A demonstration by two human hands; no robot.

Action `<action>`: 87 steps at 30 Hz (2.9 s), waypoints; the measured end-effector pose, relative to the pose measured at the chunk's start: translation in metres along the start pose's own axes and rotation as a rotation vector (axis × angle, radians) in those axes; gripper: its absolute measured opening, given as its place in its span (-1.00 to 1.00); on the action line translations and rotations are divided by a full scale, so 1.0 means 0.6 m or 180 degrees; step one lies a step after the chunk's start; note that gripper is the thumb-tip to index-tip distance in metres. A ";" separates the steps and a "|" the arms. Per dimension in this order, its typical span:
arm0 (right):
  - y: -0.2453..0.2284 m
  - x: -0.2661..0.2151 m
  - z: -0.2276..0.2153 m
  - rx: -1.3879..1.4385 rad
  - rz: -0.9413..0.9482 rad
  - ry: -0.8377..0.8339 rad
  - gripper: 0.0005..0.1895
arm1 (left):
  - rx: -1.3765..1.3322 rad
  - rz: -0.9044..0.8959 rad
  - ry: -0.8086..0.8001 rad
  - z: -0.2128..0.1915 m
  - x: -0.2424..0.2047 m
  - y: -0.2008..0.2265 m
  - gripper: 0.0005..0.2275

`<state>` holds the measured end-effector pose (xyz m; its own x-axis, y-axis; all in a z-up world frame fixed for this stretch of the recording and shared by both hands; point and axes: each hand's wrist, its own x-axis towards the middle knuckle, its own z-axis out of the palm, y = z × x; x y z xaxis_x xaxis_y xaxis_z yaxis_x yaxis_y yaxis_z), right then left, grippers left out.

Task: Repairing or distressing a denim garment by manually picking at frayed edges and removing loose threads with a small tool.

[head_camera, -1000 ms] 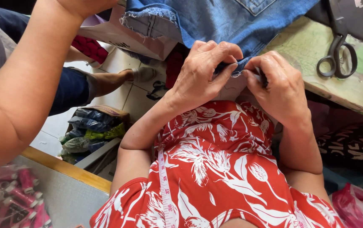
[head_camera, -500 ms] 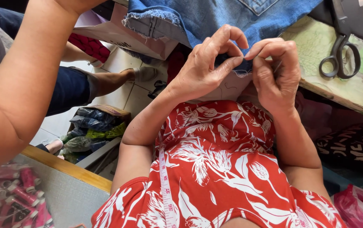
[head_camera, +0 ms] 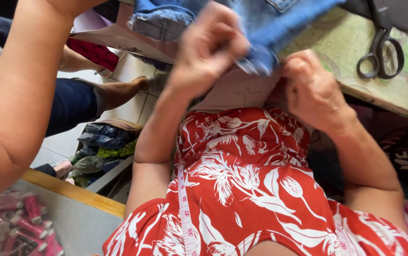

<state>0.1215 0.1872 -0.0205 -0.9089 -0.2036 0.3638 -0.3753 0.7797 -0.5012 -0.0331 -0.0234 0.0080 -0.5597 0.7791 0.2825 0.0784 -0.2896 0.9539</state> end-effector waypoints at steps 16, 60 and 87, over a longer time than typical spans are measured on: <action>-0.051 0.040 0.026 0.0140 0.0209 0.0388 -0.81 | 0.3708 0.1283 0.0276 0.021 -0.062 0.033 -0.88; 0.001 0.080 -0.015 -0.0442 0.0370 0.0876 -0.92 | 0.1965 0.0579 0.1320 0.022 -0.035 -0.022 -0.75; 0.040 0.066 -0.001 -0.0609 0.0456 0.0395 -0.92 | 0.1058 -0.0293 0.1276 -0.012 0.043 -0.057 -0.87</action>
<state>0.0766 0.1981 -0.0175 -0.9166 -0.0183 0.3993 -0.1927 0.8954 -0.4013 -0.0562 0.0028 -0.0180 -0.8430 0.5003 0.1974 0.2351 0.0125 0.9719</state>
